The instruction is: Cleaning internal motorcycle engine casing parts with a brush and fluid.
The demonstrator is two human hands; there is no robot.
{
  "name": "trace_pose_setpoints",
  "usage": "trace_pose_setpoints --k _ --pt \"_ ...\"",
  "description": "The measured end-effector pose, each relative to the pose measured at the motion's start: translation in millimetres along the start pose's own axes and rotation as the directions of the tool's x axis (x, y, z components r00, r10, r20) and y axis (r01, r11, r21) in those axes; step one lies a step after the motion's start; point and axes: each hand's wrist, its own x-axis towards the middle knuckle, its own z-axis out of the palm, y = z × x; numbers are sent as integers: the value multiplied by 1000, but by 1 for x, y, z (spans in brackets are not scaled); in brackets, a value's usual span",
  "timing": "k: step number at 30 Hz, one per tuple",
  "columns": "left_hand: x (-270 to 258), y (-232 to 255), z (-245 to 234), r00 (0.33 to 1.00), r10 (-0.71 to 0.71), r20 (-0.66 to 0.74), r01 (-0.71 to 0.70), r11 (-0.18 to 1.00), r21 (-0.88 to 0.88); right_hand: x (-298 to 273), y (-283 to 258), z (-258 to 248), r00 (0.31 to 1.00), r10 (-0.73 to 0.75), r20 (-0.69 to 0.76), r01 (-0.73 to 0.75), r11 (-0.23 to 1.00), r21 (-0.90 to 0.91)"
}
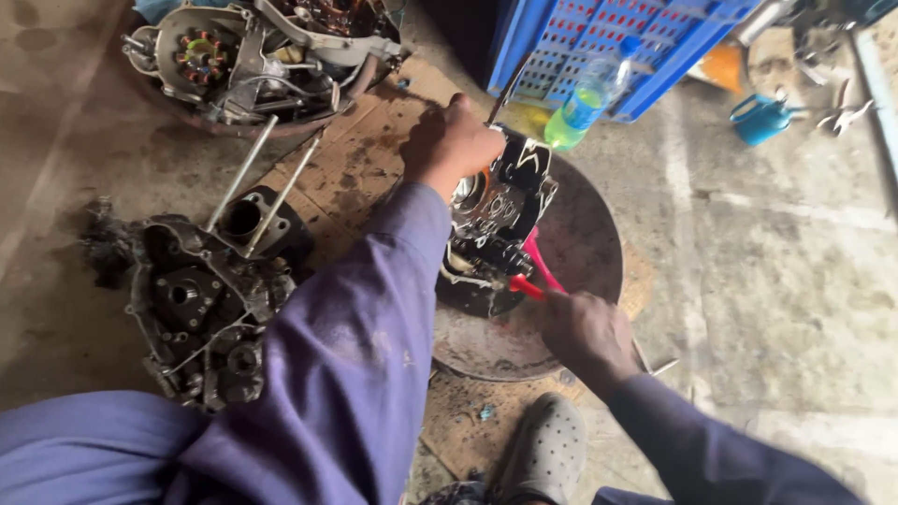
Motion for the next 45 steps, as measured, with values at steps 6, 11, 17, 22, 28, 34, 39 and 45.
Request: trace_pose_setpoints --k 6,11,17,22,28,34,39,45 --pt "6 -3 7 1000 14 -22 -13 1000 7 47 36 27 914 221 340 -380 759 529" --pt "-8 6 -2 1000 16 -7 -16 1000 25 23 21 23 779 -537 -323 359 805 -473" --pt "-8 4 -1 999 31 -17 -31 999 20 36 -3 5 985 -125 116 148 965 -219" --pt "-13 11 6 999 46 -8 -46 999 20 71 62 53 873 164 459 -436 683 585" --pt "-12 7 -2 997 55 -48 -54 998 29 47 42 41 757 -595 -271 495 792 -356" --pt "-16 13 -2 999 51 3 -51 997 56 47 16 33 977 -170 126 204 914 -351" --pt "-11 11 2 998 58 -33 -57 998 12 75 60 79 917 253 308 -380 789 482" --pt "-12 13 -1 999 49 -15 -49 999 13 53 45 56 979 -21 204 -75 890 450"
